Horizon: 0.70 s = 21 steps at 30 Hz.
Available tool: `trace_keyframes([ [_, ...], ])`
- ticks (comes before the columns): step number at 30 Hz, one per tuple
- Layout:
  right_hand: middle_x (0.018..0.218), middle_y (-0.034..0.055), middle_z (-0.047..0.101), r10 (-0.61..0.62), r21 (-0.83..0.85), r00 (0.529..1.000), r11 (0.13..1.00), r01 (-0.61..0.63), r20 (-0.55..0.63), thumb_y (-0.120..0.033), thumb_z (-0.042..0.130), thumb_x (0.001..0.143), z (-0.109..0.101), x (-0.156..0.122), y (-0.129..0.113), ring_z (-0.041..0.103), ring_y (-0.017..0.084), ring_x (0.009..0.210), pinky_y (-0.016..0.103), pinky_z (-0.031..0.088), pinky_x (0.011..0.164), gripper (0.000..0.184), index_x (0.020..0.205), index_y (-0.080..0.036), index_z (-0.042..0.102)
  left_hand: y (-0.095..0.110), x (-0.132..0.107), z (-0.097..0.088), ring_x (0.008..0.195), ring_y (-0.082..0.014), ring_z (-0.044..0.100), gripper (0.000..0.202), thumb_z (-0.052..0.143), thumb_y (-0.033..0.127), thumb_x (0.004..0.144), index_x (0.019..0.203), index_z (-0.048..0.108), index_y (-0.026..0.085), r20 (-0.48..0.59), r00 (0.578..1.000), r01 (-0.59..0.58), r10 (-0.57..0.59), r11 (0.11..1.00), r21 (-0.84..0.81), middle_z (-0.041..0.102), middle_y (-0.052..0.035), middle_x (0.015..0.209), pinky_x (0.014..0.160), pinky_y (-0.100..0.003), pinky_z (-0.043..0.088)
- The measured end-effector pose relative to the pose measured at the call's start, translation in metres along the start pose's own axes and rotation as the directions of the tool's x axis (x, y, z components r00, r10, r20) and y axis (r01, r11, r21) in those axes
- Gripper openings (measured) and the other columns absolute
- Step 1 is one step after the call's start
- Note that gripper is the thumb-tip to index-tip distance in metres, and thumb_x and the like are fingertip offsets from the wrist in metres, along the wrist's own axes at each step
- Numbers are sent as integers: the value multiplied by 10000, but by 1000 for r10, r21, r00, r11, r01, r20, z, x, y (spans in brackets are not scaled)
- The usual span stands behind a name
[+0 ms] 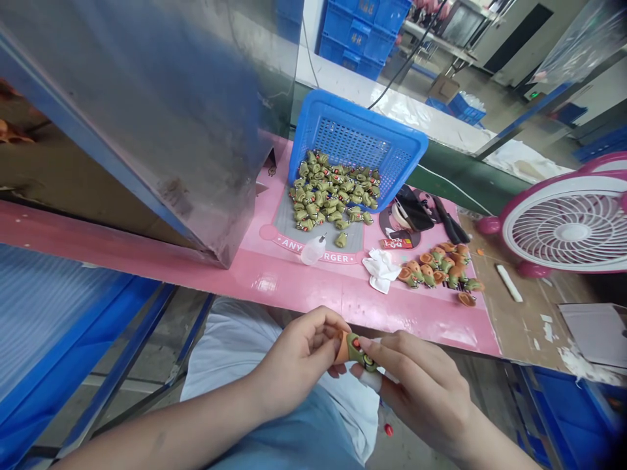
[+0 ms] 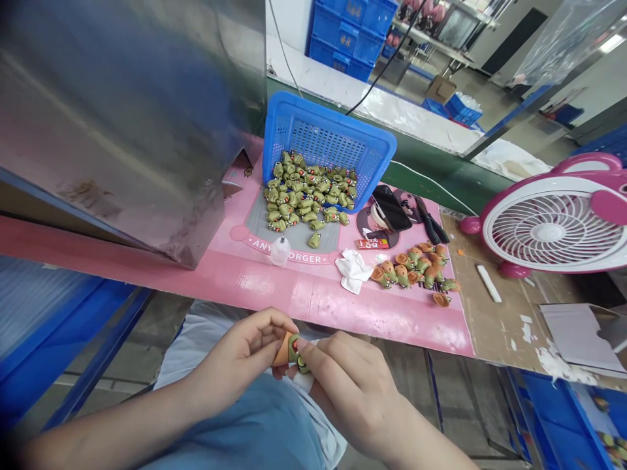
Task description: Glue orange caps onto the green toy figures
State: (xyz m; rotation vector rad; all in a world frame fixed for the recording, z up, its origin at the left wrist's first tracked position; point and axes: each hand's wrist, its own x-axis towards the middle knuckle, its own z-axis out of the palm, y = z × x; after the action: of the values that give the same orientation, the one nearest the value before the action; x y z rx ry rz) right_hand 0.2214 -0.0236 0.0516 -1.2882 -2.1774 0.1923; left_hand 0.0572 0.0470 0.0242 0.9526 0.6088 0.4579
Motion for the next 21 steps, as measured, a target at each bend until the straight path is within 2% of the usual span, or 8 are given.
trace_keyframes([
  [4, 770, 77, 596, -7, -4, 1000, 1000, 7, -14, -31, 626, 729, -2, 0, -3, 527, 139, 665, 254, 443, 545, 330, 1047, -52, 544, 1, 0, -1, 540, -102, 500, 68, 470, 209, 790, 816, 474, 145, 6, 999, 46, -46, 999, 18, 515, 19, 635, 527, -244, 410],
  [10, 798, 100, 604, -40, -12, 999, 999, 40, -15, -5, 614, 722, -3, -2, -4, 520, 145, 673, 262, 446, 553, 339, 1054, -26, 544, 6, 0, -1, 451, -84, 459, 202, 421, 269, 794, 633, 448, 151, 46, 986, 150, -161, 971, 184, 525, -1, 590, 447, -218, 354],
  [14, 817, 111, 606, -60, -12, 998, 998, 60, 4, 25, 605, 706, -1, -4, -4, 507, 154, 675, 276, 437, 559, 384, 1080, -19, 533, 6, -1, 0, 440, -80, 450, 198, 404, 246, 791, 616, 434, 160, 47, 981, 176, -190, 962, 208, 521, 7, 576, 433, -208, 345],
  [21, 817, 108, 605, -48, 8, 999, 999, 48, 8, -9, 582, 745, 0, -4, -5, 512, 150, 681, 263, 436, 564, 356, 1096, -22, 520, 7, -1, 2, 453, -77, 470, 222, 452, 311, 796, 643, 468, 150, 59, 970, 220, -235, 957, 188, 544, 6, 592, 449, -204, 352],
])
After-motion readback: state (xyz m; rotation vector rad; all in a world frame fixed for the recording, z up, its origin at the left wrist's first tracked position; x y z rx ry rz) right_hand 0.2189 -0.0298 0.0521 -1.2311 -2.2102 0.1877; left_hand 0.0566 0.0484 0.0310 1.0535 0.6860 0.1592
